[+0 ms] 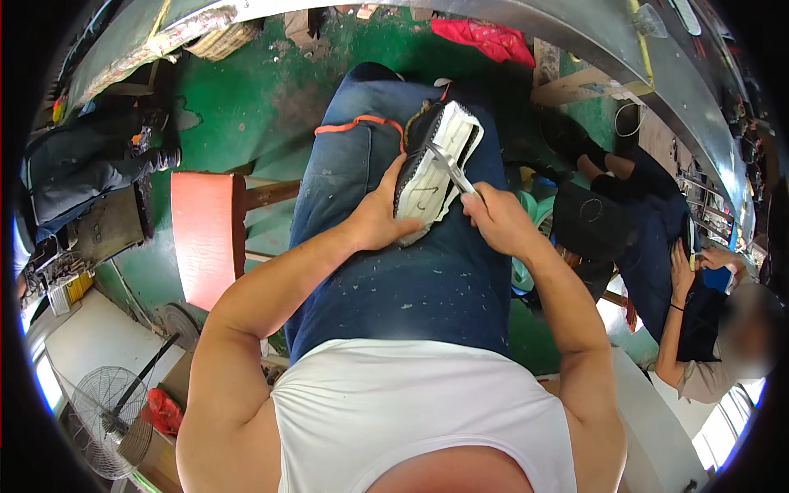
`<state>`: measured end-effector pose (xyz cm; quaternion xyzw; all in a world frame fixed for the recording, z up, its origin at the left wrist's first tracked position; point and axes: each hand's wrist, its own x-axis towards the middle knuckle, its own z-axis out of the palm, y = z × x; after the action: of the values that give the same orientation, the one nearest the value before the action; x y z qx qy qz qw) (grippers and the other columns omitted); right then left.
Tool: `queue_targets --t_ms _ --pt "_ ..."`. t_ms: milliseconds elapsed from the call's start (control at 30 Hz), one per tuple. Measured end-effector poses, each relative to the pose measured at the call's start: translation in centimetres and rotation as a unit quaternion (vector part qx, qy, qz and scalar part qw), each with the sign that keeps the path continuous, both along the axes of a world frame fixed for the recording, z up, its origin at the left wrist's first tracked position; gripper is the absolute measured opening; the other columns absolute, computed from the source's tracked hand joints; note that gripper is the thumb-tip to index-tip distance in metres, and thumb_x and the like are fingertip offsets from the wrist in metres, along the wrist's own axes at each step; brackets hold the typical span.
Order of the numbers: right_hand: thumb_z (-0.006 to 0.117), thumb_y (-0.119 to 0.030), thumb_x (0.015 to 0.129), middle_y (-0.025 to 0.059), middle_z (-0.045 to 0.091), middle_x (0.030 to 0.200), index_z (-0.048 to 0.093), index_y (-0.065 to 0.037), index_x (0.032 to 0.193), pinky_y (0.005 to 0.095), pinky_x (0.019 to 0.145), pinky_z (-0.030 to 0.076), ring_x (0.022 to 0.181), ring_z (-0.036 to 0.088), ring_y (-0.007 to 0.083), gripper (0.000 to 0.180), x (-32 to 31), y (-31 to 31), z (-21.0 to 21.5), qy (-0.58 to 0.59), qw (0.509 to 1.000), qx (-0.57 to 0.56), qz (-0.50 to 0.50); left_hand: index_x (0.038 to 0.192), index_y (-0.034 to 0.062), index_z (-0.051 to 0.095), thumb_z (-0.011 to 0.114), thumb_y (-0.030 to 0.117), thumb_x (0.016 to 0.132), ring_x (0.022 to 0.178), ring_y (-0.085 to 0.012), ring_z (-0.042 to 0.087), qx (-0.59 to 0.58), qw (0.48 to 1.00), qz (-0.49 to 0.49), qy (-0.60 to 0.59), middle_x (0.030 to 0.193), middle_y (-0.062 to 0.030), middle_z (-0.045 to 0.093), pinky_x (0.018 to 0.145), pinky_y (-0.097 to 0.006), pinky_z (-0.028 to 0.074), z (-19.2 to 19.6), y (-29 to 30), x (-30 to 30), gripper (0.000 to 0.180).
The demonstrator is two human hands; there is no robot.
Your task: The person manufactures shoes by trimming excess material from the shoe soles and uppers with a trimming knife, then tying the shoelaces by hand.
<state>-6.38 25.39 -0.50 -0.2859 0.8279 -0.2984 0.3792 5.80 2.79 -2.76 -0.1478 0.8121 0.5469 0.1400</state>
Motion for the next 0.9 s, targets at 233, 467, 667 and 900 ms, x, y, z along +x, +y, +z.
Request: queue_targets --t_ms 233,467,667,900 --pt "0.058 -0.027 0.100 0.0045 0.063 0.100 0.053 0.000 0.123 0.0280 0.076 0.049 0.087 0.060 0.0124 0.036 5.3 4.8 -2.7 -0.079 0.954 -0.184 -0.221 0.145 0.0049 0.042 0.077 0.008 0.075 0.103 -0.0375 0.069 -0.138 0.981 -0.096 0.098 0.116 -0.0273 0.066 0.090 -0.041 0.054 10.4 -4.9 -2.9 0.078" --pt "0.058 -0.024 0.100 0.0046 0.064 0.091 0.057 0.000 0.112 0.0282 0.076 0.049 0.085 0.061 0.0124 0.026 5.2 4.1 -2.6 -0.061 0.921 -0.236 -0.304 0.112 -0.0038 0.062 0.082 0.022 0.085 0.080 -0.0118 0.065 0.125 0.952 0.108 0.256 0.092 -0.0091 0.069 0.071 -0.028 0.055 10.6 -4.0 -11.0 0.043" --pt "0.058 -0.020 0.098 0.0129 0.065 0.085 0.057 0.004 0.110 0.0341 0.077 0.049 0.083 0.064 0.0231 0.026 2.2 3.8 2.2 -0.078 0.982 -0.039 -0.166 0.127 0.0017 0.059 0.045 0.044 0.106 0.100 -0.0169 0.066 0.381 0.879 0.206 -0.198 0.115 -0.0091 0.068 0.091 -0.035 0.053 -6.9 -2.7 -11.6 0.050" --pt "0.062 -0.018 0.094 0.0314 0.060 0.123 0.047 0.008 0.137 0.0455 0.098 0.046 0.114 0.059 0.0463 0.053 -0.4 3.5 3.6 0.110 0.992 -0.049 0.044 0.138 0.0010 0.053 0.030 0.036 0.110 0.116 -0.0159 0.058 0.316 0.937 0.122 -0.088 0.127 -0.0098 0.063 0.102 -0.030 0.045 -3.8 0.8 -7.9 0.050"
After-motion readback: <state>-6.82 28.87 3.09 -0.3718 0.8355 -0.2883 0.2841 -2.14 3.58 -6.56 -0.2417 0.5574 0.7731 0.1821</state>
